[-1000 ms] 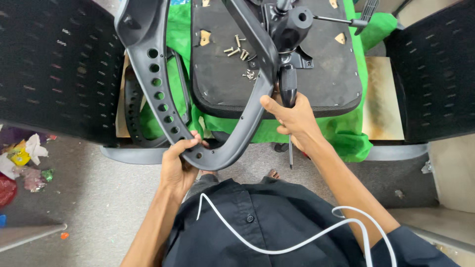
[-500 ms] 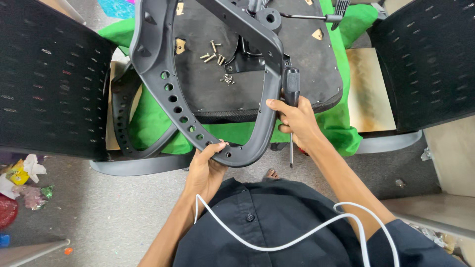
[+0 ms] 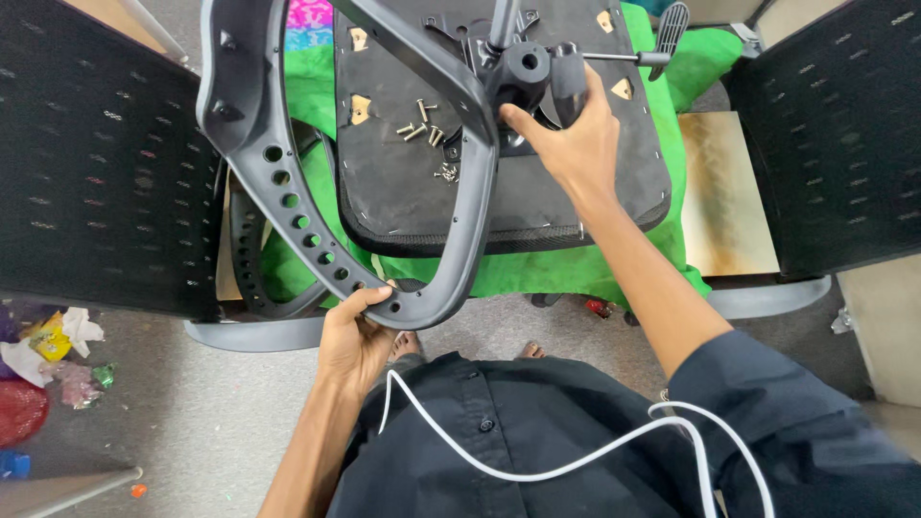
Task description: The person attaches a black plastic base to a chair mechanism using a screwdriver and several screws. They align the base, insert screws, and tighten them to secure the base to the mechanism.
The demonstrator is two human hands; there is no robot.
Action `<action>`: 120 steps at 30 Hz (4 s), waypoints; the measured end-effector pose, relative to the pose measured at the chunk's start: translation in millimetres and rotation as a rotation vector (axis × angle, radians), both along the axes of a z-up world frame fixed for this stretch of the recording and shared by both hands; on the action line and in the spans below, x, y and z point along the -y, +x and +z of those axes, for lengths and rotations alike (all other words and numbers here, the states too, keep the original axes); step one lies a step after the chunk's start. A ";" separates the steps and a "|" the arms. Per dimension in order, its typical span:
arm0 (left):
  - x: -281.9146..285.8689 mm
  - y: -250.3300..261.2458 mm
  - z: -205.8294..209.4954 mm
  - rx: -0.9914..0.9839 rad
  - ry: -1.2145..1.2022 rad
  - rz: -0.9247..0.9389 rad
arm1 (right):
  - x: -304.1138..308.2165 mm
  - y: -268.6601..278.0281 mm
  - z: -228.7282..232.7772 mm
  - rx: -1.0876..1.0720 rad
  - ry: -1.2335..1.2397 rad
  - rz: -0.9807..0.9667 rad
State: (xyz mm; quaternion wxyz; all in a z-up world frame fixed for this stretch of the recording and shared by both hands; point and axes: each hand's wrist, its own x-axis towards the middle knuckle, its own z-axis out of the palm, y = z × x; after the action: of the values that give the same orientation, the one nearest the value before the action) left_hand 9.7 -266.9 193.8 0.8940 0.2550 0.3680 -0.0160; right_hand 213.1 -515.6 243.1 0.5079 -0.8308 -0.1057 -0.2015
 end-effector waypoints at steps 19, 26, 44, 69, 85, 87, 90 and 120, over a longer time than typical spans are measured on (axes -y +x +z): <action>-2.0 28.7 3.8 0.101 0.122 -0.088 | 0.4 56.4 4.5 -0.060 0.023 -0.023; -3.3 37.0 1.5 0.051 0.153 -0.067 | 48.6 106.9 -17.0 -0.046 -0.032 0.157; 8.0 49.5 10.2 0.099 0.162 -0.116 | 112.4 199.8 -30.5 -0.330 0.165 0.336; 67.3 72.7 13.5 0.097 0.072 -0.086 | 54.1 15.6 8.1 -0.851 0.203 0.047; 90.3 83.9 38.0 -0.175 0.502 -0.387 | 62.5 28.0 -34.7 -0.824 0.134 0.142; 86.1 84.1 45.5 -0.273 0.605 -0.510 | 64.1 32.9 -38.7 -0.804 0.072 0.110; 82.7 82.5 56.9 -0.282 0.824 -0.616 | 69.0 36.3 -40.7 -0.429 -0.273 0.129; 78.8 172.3 32.3 0.259 2.009 -0.695 | 104.6 8.8 -75.4 -0.619 0.451 0.296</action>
State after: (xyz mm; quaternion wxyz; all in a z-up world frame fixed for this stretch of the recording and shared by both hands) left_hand 182.0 -345.7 226.1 0.2530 0.9649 0.0219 0.0676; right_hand 221.9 -620.2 167.6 0.7086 -0.6959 -0.0196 0.1150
